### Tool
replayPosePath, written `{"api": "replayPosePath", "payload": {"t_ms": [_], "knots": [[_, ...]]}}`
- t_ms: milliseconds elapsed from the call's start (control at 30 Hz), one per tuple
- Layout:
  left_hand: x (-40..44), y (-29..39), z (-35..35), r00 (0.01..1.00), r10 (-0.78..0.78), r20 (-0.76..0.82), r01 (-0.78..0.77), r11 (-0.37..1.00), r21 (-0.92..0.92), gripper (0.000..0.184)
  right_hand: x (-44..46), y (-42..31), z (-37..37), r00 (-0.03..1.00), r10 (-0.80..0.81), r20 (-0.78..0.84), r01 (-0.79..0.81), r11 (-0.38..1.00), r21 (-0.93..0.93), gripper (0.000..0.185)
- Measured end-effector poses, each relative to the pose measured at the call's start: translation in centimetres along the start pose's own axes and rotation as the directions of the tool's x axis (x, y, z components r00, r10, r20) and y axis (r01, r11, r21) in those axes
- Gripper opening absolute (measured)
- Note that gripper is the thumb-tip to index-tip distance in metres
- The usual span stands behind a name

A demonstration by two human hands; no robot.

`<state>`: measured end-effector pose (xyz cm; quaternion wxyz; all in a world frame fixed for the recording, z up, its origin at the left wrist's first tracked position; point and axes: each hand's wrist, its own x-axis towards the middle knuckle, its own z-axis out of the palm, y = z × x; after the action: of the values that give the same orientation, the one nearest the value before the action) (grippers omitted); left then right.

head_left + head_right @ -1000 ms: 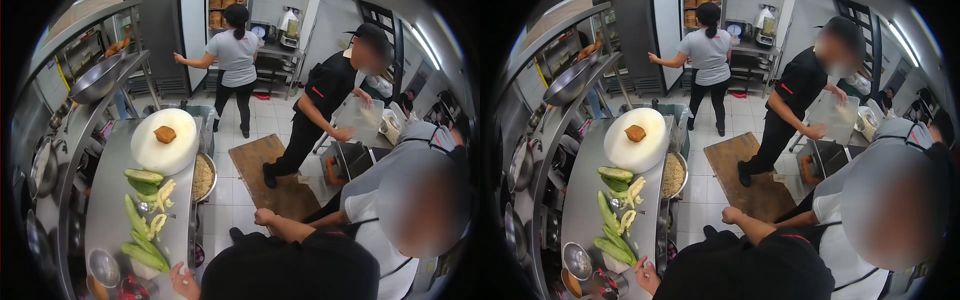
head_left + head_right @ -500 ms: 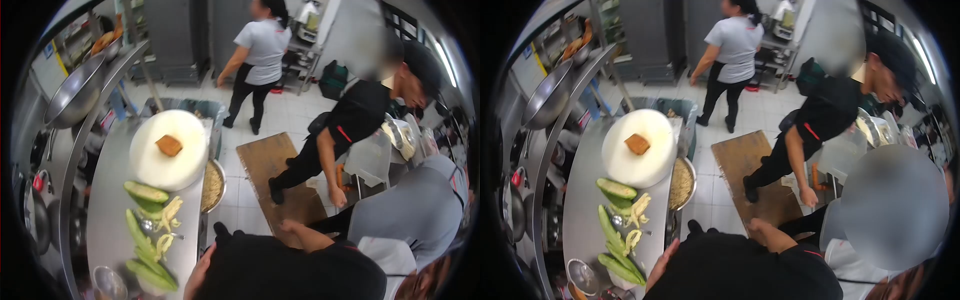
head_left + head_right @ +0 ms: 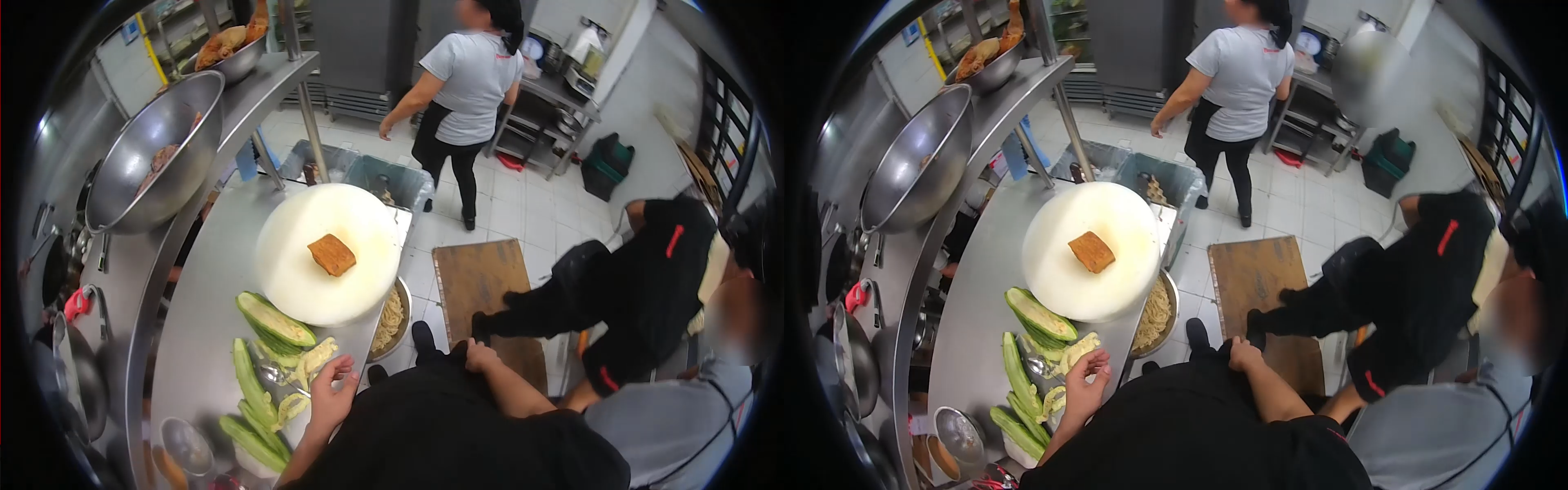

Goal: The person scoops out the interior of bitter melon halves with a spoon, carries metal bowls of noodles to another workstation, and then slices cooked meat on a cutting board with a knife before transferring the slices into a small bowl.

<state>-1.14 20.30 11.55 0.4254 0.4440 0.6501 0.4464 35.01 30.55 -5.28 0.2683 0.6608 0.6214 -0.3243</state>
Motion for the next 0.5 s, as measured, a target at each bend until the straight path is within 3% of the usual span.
{"api": "replayPosePath", "payload": {"t_ms": [100,233,333,467,500], "knots": [[1.4,0.7,1.5,0.995,-0.030,-0.098,0.031,1.000,0.006,0.039,4.8,-2.2,-5.1,0.991,-0.100,0.092,0.096,0.994,0.047,0.063],[2.6,0.7,4.9,0.979,-0.121,-0.161,0.111,0.991,-0.070,0.041,13.8,-2.2,-8.3,0.952,-0.303,0.040,0.303,0.953,-0.003,0.058],[3.0,1.4,7.6,0.934,-0.266,-0.239,0.201,0.943,-0.266,0.040,17.8,-1.8,-12.7,0.943,-0.306,0.132,0.310,0.951,-0.014,0.052],[4.0,0.8,10.6,0.904,-0.337,-0.263,0.259,0.922,-0.289,0.040,21.6,1.6,-15.6,0.918,-0.395,0.035,0.396,0.918,-0.019,0.049],[4.4,1.0,11.3,0.901,-0.332,-0.279,0.255,0.926,-0.280,0.040,22.0,2.5,-15.9,0.933,-0.359,-0.013,0.359,0.931,0.072,0.045]]}}
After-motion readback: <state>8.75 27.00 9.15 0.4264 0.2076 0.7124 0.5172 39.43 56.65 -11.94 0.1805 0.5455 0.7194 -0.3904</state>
